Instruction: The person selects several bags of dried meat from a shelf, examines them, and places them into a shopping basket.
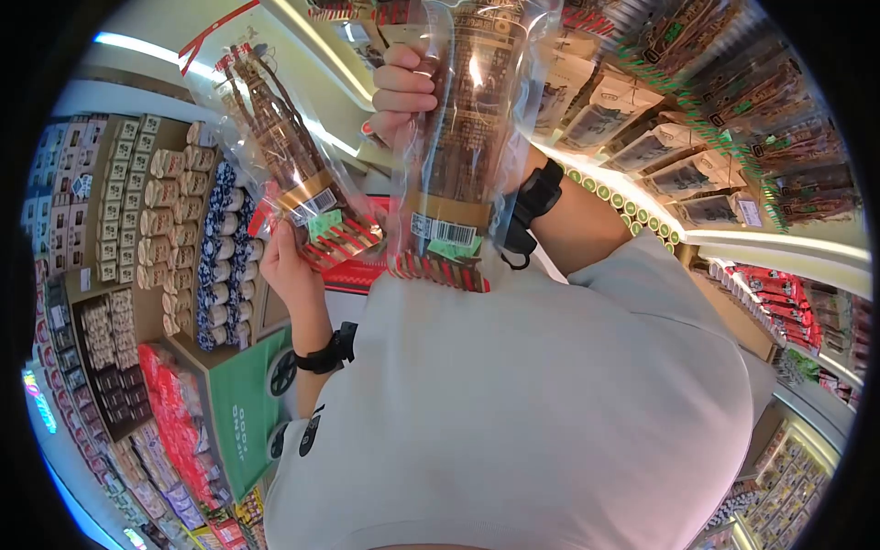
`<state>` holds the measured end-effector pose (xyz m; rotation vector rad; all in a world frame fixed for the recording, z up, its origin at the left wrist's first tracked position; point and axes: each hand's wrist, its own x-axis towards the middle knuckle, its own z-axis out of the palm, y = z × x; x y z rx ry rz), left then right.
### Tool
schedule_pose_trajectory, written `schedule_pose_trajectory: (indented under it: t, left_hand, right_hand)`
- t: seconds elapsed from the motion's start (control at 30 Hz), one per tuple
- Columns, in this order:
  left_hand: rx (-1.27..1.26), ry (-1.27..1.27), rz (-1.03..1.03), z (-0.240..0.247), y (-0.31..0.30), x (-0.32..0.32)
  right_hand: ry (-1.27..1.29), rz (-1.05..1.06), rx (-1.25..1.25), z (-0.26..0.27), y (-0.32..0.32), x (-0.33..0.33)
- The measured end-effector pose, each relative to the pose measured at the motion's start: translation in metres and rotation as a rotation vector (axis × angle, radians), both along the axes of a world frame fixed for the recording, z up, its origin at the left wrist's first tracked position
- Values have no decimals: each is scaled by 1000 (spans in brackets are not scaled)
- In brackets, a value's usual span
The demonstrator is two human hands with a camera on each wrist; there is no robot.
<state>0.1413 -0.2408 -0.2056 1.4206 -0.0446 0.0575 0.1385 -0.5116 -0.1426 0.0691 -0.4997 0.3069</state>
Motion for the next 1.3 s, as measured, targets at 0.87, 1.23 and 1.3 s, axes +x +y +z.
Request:
schedule_pose_trajectory:
  t: [0.87, 1.23, 1.3]
  left_hand:
    - [-38, 43, 0, -3, 1, -2]
    - [-150, 86, -13, 0, -2, -2]
    - [-139, 121, 10, 3, -3, -3]
  right_hand:
    - [182, 16, -173, -5, 2, 9]
    - [30, -46, -187, -14, 6, 25]
    - [56, -177, -231, 2, 13, 10]
